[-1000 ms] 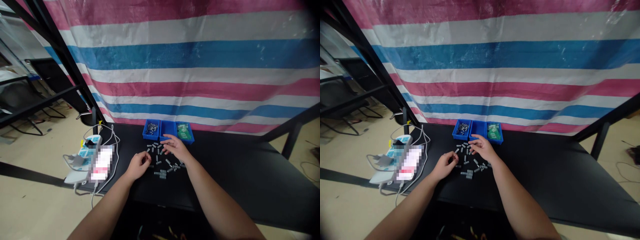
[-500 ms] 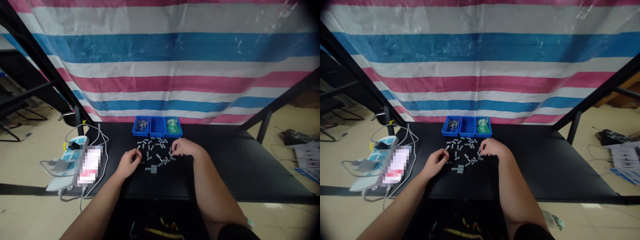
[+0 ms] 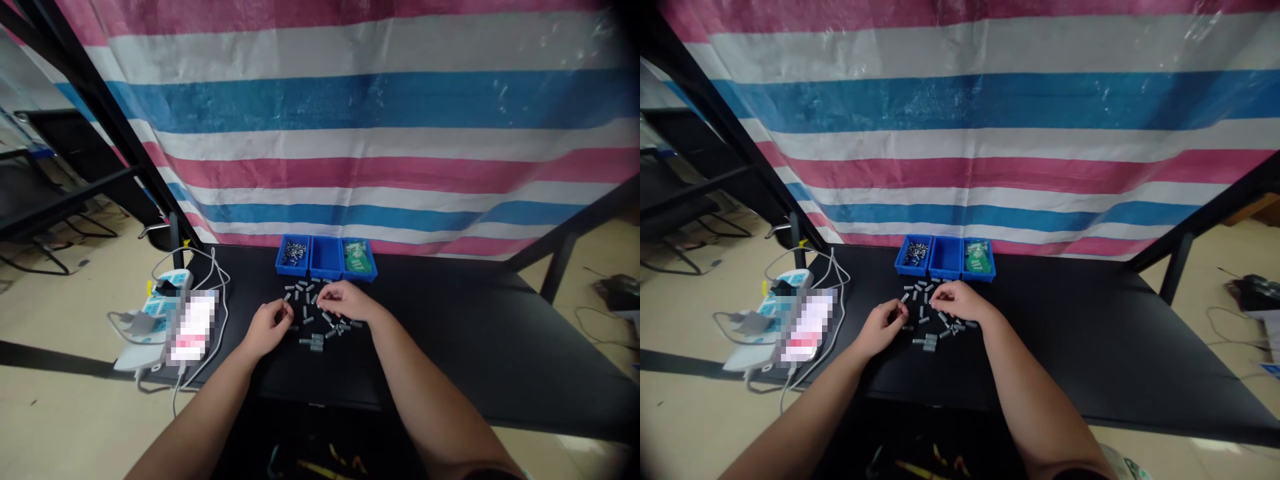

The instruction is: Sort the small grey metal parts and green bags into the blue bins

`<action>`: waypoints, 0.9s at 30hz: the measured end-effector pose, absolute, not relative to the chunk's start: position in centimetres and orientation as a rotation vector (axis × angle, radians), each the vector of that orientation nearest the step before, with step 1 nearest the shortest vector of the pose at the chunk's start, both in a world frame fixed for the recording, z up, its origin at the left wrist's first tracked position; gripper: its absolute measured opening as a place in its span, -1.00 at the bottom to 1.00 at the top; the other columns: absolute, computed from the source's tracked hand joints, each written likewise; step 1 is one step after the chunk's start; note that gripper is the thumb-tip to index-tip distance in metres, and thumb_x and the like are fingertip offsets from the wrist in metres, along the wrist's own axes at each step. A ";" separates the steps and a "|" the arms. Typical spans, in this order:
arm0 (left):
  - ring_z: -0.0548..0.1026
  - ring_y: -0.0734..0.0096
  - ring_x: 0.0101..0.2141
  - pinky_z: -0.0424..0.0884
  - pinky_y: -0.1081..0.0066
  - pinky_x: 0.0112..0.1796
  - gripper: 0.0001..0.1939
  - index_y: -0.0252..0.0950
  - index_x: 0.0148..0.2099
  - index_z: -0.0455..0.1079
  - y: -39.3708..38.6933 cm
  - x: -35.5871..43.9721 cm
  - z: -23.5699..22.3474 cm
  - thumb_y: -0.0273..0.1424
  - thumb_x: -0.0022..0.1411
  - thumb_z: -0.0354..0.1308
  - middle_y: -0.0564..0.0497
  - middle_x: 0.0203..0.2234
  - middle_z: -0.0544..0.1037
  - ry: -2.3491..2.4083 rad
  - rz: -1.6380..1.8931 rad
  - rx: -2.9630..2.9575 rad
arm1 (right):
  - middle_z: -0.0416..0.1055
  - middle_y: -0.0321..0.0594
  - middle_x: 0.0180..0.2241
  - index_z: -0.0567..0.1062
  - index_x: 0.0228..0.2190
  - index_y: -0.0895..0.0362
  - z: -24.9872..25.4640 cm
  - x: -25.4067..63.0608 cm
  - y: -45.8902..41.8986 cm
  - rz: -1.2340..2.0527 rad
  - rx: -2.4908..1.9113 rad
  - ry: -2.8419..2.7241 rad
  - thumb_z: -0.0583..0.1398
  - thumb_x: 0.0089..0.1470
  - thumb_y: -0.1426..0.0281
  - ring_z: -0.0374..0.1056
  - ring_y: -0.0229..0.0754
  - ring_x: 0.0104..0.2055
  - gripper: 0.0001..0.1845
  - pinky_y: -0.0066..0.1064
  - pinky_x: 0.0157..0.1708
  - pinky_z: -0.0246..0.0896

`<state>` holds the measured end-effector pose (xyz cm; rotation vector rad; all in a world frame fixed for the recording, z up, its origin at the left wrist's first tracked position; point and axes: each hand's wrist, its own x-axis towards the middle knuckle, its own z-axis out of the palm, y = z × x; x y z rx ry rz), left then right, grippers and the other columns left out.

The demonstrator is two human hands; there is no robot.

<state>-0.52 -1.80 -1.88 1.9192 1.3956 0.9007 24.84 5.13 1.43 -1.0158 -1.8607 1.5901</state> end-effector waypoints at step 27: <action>0.45 0.43 -0.48 0.28 0.44 -0.33 -0.84 -0.26 -0.27 0.43 -1.7 -0.5 -1.9 -0.33 0.32 0.08 0.09 -0.52 0.49 1.414 0.867 1.943 | 0.58 -0.30 -0.42 0.63 -0.43 0.10 3.6 28.0 4.7 1.243 -1.484 -2.441 0.29 -0.21 0.57 0.44 -0.23 -0.43 -0.78 -0.48 -0.44 0.20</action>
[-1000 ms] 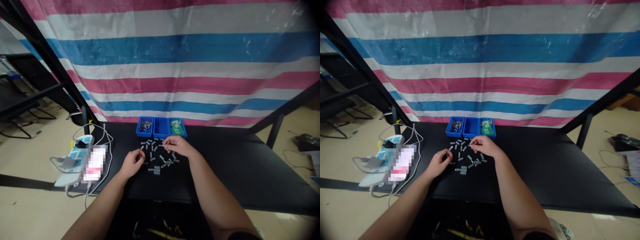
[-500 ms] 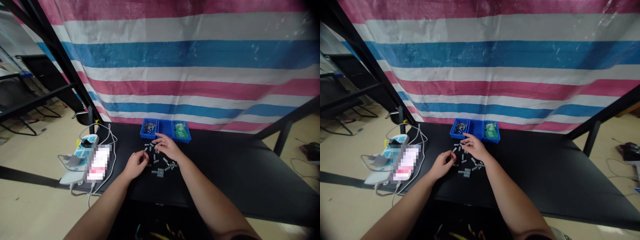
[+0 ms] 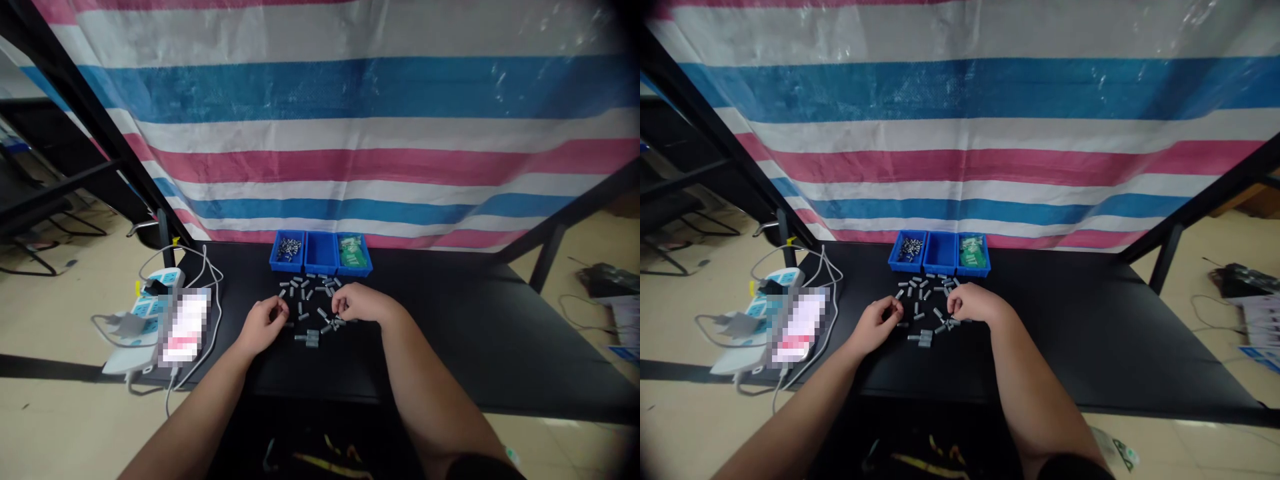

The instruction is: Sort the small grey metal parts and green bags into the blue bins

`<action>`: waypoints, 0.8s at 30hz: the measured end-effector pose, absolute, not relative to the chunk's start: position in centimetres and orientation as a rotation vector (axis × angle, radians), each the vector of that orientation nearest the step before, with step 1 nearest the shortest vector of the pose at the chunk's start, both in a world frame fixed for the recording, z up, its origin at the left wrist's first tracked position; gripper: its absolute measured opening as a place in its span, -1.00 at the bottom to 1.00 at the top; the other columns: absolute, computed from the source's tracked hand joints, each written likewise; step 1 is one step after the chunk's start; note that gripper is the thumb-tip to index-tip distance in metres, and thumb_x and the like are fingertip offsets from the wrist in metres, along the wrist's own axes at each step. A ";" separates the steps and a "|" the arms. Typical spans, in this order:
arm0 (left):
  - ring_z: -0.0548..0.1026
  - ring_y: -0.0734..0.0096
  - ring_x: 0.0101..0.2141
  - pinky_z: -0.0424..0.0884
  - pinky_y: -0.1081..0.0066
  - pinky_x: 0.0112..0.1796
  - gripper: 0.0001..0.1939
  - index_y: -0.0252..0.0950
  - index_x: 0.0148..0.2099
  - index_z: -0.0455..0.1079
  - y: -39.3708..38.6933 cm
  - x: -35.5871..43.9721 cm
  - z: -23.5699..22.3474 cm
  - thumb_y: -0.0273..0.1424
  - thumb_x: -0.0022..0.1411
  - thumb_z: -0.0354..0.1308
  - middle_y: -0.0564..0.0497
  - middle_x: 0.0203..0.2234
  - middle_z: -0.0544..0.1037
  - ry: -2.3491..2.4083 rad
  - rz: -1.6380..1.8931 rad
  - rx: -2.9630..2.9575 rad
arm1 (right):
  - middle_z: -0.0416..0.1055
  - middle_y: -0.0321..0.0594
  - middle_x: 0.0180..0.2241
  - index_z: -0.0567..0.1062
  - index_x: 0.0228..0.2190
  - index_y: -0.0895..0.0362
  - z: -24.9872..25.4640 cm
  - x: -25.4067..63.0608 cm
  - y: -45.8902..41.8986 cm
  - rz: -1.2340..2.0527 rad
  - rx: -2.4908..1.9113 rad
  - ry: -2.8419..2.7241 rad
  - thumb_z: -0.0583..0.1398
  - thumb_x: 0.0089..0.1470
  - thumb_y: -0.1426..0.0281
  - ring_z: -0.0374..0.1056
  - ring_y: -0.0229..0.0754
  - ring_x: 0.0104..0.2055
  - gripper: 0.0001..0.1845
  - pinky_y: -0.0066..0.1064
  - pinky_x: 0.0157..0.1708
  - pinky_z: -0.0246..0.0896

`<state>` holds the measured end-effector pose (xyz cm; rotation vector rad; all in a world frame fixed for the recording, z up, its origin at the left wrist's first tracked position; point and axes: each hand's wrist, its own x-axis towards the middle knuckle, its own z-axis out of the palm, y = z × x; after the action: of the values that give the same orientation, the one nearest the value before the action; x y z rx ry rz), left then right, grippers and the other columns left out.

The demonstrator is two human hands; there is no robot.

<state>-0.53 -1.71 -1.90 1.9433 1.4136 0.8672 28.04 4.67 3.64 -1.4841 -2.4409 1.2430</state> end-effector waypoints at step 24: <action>0.44 0.43 -0.47 0.29 0.45 -0.33 -0.87 -0.25 -0.29 0.43 -1.9 -0.5 -1.6 -0.37 0.29 0.10 0.09 -0.52 0.50 1.410 0.895 1.920 | 0.51 -0.26 -0.50 0.60 -0.36 0.17 1.8 25.3 4.6 1.888 -0.974 -2.151 0.38 -0.01 0.20 0.42 -0.26 -0.50 -0.72 -0.43 -0.45 0.35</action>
<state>-0.52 -1.92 -1.55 1.9201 1.4101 0.8951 25.27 4.55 1.80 -0.9741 -2.1509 1.8881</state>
